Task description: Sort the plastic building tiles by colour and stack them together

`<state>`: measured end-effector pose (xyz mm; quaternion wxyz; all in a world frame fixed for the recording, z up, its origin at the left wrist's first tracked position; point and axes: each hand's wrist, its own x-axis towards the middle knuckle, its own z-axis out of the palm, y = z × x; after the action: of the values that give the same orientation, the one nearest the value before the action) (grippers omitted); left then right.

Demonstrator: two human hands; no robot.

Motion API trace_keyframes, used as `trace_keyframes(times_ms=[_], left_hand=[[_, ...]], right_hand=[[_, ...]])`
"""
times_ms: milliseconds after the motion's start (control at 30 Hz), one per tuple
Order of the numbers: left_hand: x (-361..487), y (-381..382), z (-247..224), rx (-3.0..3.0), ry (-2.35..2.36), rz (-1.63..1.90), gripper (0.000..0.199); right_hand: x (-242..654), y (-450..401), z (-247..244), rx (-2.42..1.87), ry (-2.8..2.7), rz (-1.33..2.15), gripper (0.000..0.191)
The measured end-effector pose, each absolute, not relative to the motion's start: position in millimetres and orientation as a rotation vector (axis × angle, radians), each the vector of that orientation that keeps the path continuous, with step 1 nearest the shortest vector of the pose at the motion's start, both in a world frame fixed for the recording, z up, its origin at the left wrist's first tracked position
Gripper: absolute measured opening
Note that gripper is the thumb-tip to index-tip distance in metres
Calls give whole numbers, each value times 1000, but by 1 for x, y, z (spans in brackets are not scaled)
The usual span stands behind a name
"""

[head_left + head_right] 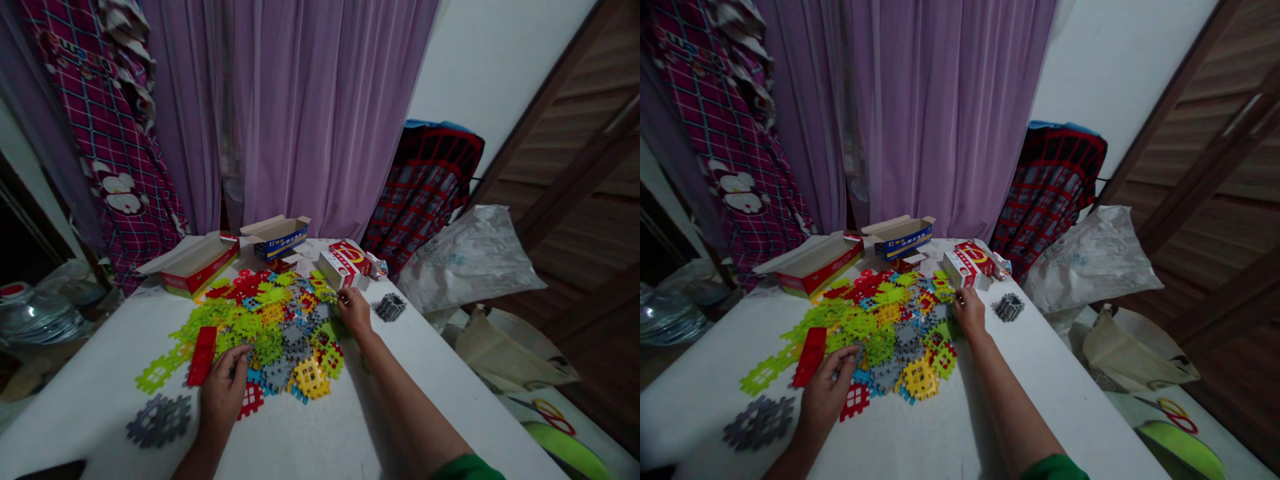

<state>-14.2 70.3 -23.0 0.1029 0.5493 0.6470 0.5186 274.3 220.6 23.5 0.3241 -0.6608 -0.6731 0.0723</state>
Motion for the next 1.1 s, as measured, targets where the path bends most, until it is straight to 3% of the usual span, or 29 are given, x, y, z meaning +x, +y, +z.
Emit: trace_keyframes(times_ms=[133,367,533,867,1100], left_hand=[[-14,71,-19,1605,1919,1493,32],[-15,72,-19,1622,1927,1496,32],[-15,72,-18,1626,1936,1485,32],[-14,71,-17,1613,1944,1489,31],[-14,72,-17,1600,1964,1477,33]], right_hand=[[308,180,6,-1494,-1945,151,33],[318,159,-5,-1638,-1791,150,28],[293,159,5,-1741,-1921,117,37],[284,165,7,-1771,-1917,91,30],[326,141,0,-1737,-1769,-105,24]])
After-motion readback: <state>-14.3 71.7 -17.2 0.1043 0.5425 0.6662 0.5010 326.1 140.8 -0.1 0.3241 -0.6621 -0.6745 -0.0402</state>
